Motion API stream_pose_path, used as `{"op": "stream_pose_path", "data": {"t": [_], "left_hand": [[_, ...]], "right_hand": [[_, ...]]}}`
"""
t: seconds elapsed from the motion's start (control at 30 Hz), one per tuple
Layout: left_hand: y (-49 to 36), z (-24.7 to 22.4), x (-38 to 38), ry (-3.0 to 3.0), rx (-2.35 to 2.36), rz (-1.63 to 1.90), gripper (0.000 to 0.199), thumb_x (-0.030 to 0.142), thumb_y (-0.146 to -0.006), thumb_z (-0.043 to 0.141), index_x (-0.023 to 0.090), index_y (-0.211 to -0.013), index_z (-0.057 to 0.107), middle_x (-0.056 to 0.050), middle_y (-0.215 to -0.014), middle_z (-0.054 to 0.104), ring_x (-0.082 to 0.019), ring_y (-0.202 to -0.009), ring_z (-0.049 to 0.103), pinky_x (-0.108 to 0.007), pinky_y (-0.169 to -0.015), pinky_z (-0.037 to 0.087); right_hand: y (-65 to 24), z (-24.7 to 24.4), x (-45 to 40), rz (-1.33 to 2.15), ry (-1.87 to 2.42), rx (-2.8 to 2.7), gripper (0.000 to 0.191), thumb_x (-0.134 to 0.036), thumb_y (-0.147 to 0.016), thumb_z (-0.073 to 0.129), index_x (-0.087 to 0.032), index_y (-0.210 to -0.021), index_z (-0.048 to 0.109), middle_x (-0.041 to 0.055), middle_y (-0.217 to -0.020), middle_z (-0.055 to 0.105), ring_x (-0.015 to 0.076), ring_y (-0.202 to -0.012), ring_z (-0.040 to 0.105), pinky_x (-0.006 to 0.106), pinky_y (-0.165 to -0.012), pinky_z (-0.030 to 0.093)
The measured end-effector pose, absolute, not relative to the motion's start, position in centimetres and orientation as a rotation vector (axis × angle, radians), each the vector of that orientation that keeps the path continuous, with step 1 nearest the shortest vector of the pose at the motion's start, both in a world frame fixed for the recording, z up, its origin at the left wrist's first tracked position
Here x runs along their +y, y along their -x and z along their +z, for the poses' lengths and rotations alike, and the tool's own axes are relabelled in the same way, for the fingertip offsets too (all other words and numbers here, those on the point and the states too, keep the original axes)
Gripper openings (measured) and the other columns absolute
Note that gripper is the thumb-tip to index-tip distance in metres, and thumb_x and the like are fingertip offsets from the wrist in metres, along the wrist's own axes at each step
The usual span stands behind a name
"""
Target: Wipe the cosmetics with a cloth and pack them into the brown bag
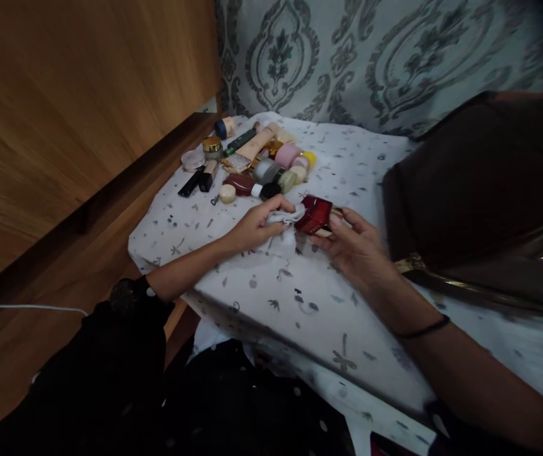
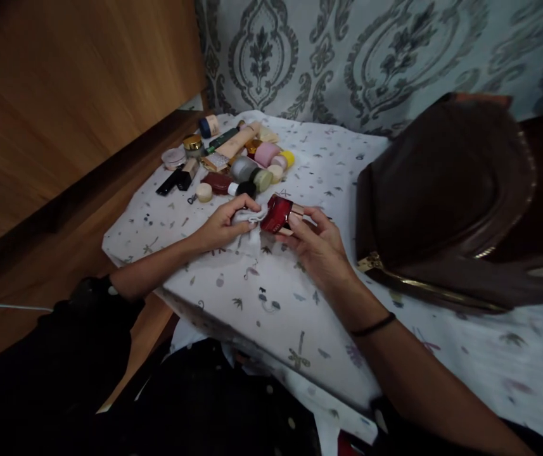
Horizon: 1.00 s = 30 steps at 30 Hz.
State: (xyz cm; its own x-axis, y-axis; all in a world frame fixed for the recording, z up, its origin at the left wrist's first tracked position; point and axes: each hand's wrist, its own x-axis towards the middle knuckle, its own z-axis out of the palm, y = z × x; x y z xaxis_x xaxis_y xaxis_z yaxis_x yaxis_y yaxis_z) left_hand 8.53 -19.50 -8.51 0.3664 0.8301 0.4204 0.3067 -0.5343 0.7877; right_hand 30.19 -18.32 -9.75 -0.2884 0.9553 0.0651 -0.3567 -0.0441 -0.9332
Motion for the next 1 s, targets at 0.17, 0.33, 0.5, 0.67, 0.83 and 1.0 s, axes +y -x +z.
{"op": "stream_pose_path", "data": {"t": [0.17,0.33,0.5,0.67,0.83,1.0], "left_hand": [[-8.6,-8.9,-19.3,-2.019,1.000,1.157,0.027,0.032,-0.088,0.057,0.017,-0.109,0.054,-0.008,-0.110,0.062,-0.024,-0.109,0.059,-0.037,-0.100,0.045],[-8.5,-9.4,-19.0,-2.007,0.983,1.173,0.028,0.032,-0.088,0.056,0.017,-0.111,0.053,-0.009,-0.111,0.061,-0.023,-0.109,0.059,-0.037,-0.101,0.044],[-8.5,-9.7,-19.0,-1.964,1.015,1.116,0.029,0.033,-0.086,0.056,0.018,-0.111,0.053,-0.009,-0.114,0.061,-0.024,-0.112,0.057,-0.037,-0.102,0.043],[-8.6,-9.5,-19.4,-1.910,1.092,1.100,0.031,0.034,-0.084,0.057,0.018,-0.110,0.055,-0.006,-0.108,0.063,-0.024,-0.106,0.057,-0.037,-0.098,0.044],[-8.5,-9.2,-19.6,-1.914,1.098,1.048,0.031,0.034,-0.084,0.057,0.017,-0.111,0.055,-0.006,-0.107,0.063,-0.023,-0.105,0.058,-0.034,-0.096,0.044],[-8.6,-8.0,-20.3,-1.884,1.146,0.978,0.030,0.038,-0.084,0.059,0.017,-0.106,0.056,-0.005,-0.103,0.063,-0.023,-0.100,0.060,-0.030,-0.090,0.047]], "right_hand": [[-30.4,-9.1,-18.5,1.669,0.770,-1.083,0.032,-0.043,-0.074,0.084,-0.024,-0.094,0.069,0.0007,-0.105,0.076,0.0162,-0.087,0.075,0.024,-0.068,0.063],[-30.4,-9.0,-18.5,1.727,0.770,-1.072,0.033,-0.045,-0.073,0.084,-0.024,-0.094,0.071,0.0016,-0.100,0.077,0.0161,-0.078,0.075,0.023,-0.062,0.061],[-30.1,-9.2,-18.6,1.675,0.741,-1.127,0.031,-0.041,-0.072,0.085,-0.025,-0.091,0.067,-0.0009,-0.103,0.074,0.0135,-0.080,0.072,0.023,-0.065,0.060],[-30.0,-9.4,-18.7,1.642,0.815,-1.186,0.046,-0.042,-0.063,0.090,-0.025,-0.096,0.064,-0.0014,-0.095,0.072,0.0140,-0.081,0.070,0.027,-0.070,0.060],[-29.8,-9.7,-18.5,1.543,0.901,-1.229,0.059,-0.044,-0.057,0.091,-0.023,-0.103,0.061,0.0026,-0.098,0.071,0.0174,-0.085,0.069,0.031,-0.074,0.060],[-29.9,-9.5,-18.7,1.497,0.936,-1.280,0.063,-0.042,-0.055,0.092,-0.021,-0.105,0.062,0.0046,-0.100,0.073,0.0186,-0.088,0.070,0.037,-0.088,0.057]]}}
